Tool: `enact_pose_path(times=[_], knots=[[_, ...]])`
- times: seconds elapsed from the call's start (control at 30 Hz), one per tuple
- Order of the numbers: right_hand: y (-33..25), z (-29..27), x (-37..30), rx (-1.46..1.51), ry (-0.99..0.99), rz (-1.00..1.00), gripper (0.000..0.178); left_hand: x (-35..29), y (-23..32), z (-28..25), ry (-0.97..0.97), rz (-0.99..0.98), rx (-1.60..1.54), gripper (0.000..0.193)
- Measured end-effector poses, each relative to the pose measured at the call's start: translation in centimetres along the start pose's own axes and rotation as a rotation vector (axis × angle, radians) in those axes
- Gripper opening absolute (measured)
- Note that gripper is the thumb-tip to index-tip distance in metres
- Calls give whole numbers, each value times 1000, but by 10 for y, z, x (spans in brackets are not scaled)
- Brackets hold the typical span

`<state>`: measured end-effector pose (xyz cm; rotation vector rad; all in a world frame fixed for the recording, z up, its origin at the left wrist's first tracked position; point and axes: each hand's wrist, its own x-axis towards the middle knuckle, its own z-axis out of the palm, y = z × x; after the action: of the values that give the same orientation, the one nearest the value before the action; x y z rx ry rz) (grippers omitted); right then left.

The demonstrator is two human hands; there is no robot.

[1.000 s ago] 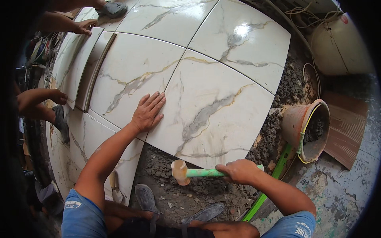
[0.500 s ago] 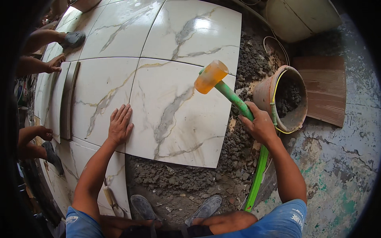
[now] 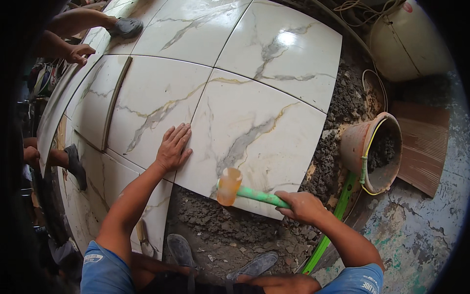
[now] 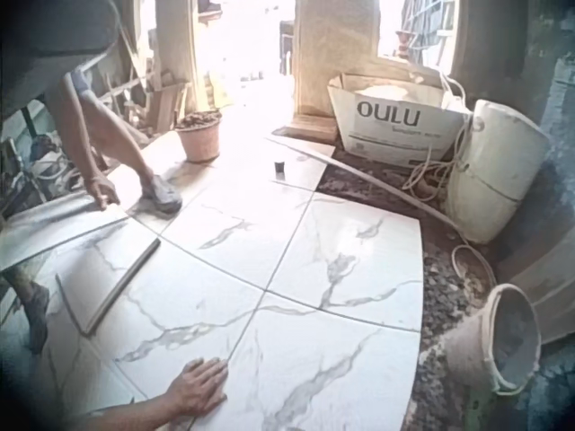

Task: Manually installing large floor tiles using adhesive, a rubber mallet, and a spirit level.

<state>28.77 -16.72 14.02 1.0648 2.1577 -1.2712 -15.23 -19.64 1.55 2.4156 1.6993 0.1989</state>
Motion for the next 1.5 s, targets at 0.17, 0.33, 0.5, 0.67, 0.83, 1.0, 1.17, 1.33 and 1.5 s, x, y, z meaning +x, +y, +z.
enact_pose_path(times=[0.17, 0.33, 0.5, 0.67, 0.83, 1.0, 1.17, 1.33, 1.5], knots=[[4, -64, 47, 324, 783, 161, 35, 0, -1, 0, 10, 13, 4, 59], [-8, -44, 88, 158, 671, 112, 36, 1, -1, -1, 40, 32, 8, 59], [-28, -33, 71, -221, 126, -74, 39, 0, -3, 1, 48, 29, 14, 57], [-38, -91, 130, 290, 766, 54, 39, -3, -3, 3, 70, 41, 18, 56], [-37, -69, 121, -273, 173, 40, 38, -3, -4, 0, 83, 44, 1, 57], [-33, 9, 7, -112, -29, -23, 43, -5, -6, 6, 67, 36, -11, 57], [-25, 67, -63, 347, 339, 292, 43, -9, -6, 14, 101, 45, 4, 56], [14, 78, -94, 694, 573, 346, 41, -15, -4, -6, -60, 87, 12, 61], [24, 45, -78, 629, 696, 234, 40, -23, 0, -50, -481, 133, 79, 96]])
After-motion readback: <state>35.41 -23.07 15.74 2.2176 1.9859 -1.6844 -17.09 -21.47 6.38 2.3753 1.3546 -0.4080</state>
